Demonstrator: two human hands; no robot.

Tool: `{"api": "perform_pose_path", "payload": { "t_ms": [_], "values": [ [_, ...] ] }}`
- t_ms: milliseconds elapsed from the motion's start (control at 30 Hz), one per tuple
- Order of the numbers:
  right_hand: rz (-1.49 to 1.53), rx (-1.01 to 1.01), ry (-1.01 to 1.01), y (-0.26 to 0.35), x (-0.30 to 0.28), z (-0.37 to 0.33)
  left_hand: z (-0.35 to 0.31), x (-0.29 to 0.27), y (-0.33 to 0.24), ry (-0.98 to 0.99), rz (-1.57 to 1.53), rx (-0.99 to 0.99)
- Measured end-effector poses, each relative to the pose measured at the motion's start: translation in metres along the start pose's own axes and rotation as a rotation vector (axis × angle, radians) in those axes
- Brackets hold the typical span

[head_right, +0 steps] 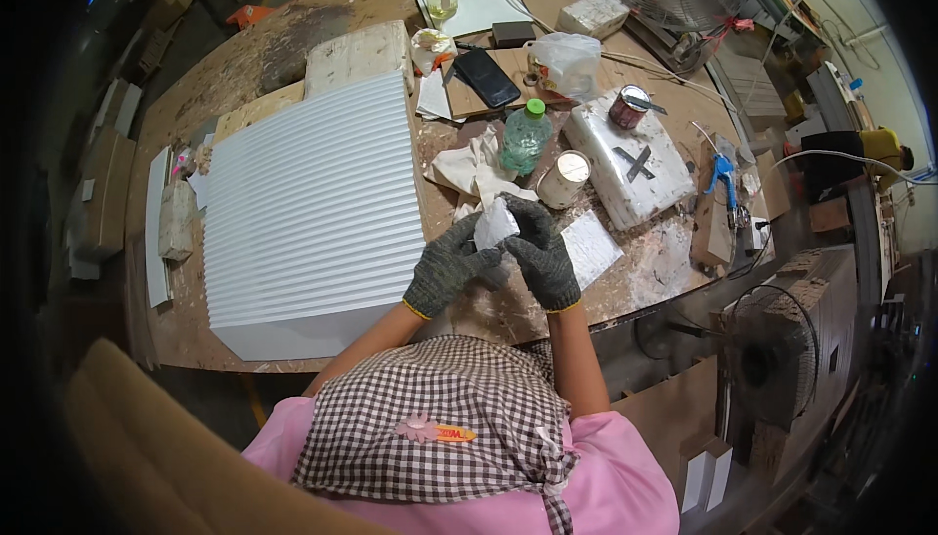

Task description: The person applies white putty to the ridges of a white corrugated panel, using a small container and a cloth to rub the material into the grooves.

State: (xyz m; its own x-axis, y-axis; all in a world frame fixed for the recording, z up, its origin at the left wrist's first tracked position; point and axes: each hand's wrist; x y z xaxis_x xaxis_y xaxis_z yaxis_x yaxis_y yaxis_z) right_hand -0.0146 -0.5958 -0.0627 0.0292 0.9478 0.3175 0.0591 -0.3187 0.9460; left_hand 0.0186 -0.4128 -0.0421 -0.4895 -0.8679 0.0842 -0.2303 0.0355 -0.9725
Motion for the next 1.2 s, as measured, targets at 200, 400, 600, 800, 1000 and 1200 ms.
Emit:
{"api": "perform_pose_path", "payload": {
  "t_ms": [200, 400, 600, 800, 1000, 1200],
  "values": [
    [-0.621, 0.243, -0.437, -0.066, -0.030, 0.042, -0.004, -0.011, 0.015, -0.266, 0.396, 0.380],
    [-0.851, 0.018, 0.136, -0.078, -0.006, 0.051, -0.019, -0.023, 0.007, -0.285, 0.422, 0.388],
    [-1.504, -0.399, -0.862, 0.008, -0.037, 0.069, -0.023, -0.045, 0.028, -0.387, 0.167, 0.397],
    [-1.307, -0.216, -0.609, 0.035, -0.067, 0.081, -0.019, -0.043, 0.028, -0.364, 0.184, 0.446],
    [-1.402, -0.561, -0.553, 0.039, -0.007, 0.049, -0.022, -0.033, 0.024, -0.360, 0.132, 0.500],
    [-1.276, -0.356, -0.367, -0.013, 0.020, 0.047, -0.021, -0.032, 0.031, -0.338, 0.218, 0.523]
  ]
}}
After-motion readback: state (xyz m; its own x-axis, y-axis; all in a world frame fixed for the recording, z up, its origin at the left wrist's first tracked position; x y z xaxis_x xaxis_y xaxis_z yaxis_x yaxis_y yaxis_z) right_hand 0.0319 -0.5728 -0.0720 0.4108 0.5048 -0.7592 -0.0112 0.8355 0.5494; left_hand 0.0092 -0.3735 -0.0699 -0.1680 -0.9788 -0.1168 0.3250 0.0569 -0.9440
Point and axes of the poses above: each hand's wrist, its own z-axis towards the middle knuckle, its own x-axis out of the palm, y = z × x, and after that the axes turned 6 degrees about x, right-handed
